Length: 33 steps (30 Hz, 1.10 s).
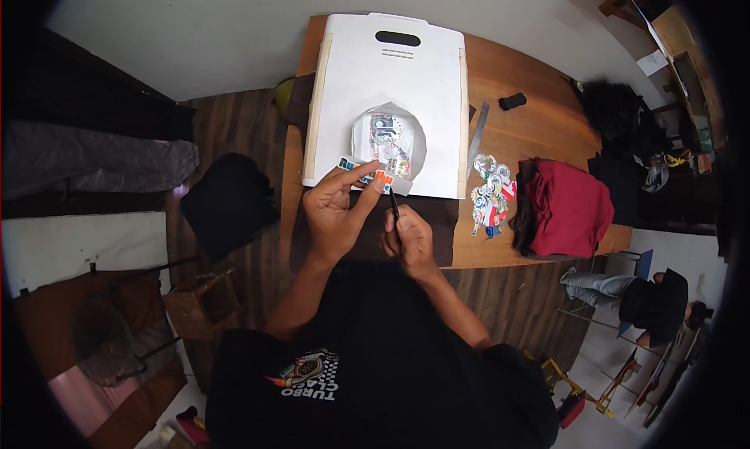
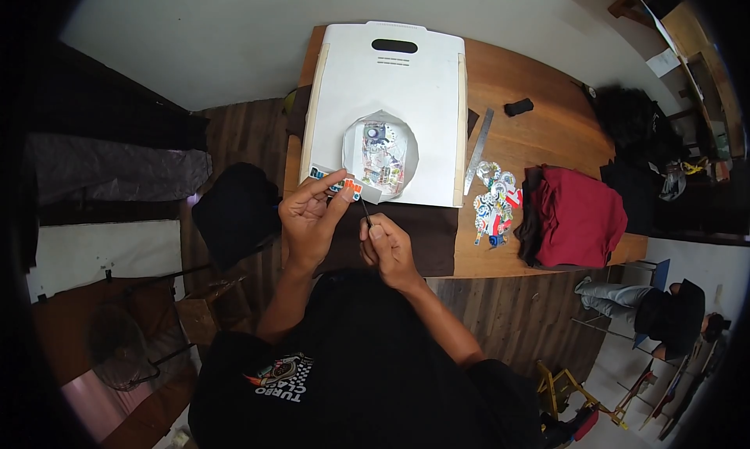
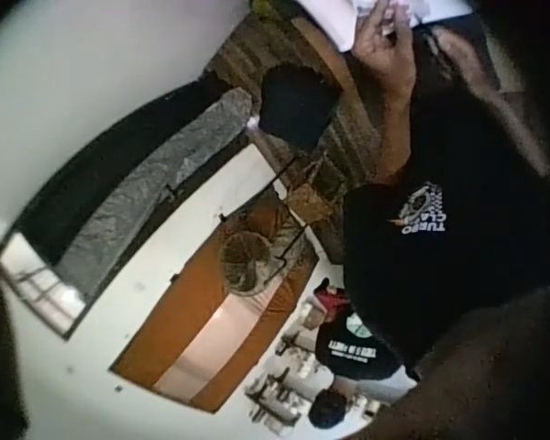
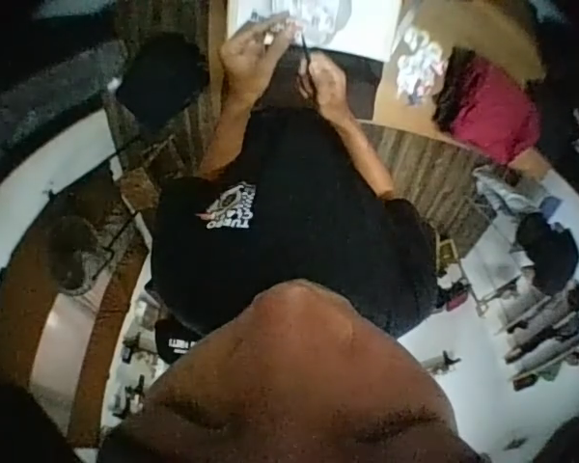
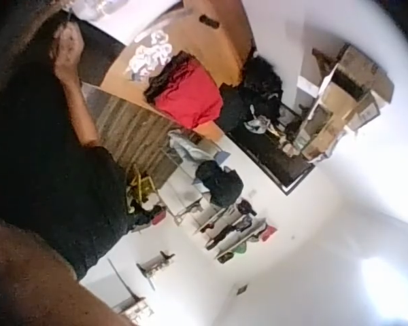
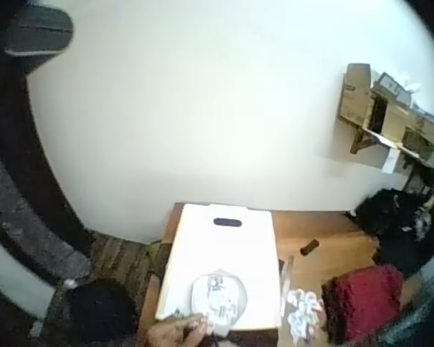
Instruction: Cut out small stickers from a printed sheet using scissors.
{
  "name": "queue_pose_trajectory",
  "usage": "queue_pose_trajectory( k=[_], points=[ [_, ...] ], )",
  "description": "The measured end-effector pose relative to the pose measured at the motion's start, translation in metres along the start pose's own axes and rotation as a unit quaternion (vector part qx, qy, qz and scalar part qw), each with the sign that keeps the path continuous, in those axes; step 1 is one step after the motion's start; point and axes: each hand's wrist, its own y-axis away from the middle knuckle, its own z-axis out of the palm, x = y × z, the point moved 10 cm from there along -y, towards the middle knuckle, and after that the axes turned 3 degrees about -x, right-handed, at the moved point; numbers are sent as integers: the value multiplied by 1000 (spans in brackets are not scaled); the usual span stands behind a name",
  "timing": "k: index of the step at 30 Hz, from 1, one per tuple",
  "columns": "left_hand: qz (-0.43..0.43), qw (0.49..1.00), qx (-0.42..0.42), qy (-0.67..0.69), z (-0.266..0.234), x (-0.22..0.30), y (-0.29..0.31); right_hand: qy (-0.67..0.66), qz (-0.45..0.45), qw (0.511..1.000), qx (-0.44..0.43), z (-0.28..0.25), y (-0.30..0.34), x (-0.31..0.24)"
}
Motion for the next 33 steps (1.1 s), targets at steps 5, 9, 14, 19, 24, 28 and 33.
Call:
queue_pose_trajectory(
  k=[5, 9, 14, 19, 24, 28, 33],
  points=[
    [-3, 1000, 12, 19, -1, -1, 0, -3, -1, 1000, 2, 1, 0, -1],
    [40, 999, -13, -1, 2, 7, -1, -5, -9, 1000, 8, -1, 0, -1],
    [16, 999, -15, -39, 1, 8, -1, -16, -9, 1000, 15, -2, -1, -2],
    [6, 1000, -7, -23, -1, 4, -1, -17, -13, 1000, 9, -1, -1, -3],
    [2, 1000, -1, -20, -1, 4, 0, -23, -14, 1000, 7, -1, -1, -2],
    [-17, 1000, -10, -20, 2, 3, 1, -18, -14, 1000, 11, 1, -2, -4],
    [-18, 998, -39, -37, 5, 1, 1, -35, -8, 999, 10, 0, -4, -1]
  ],
)
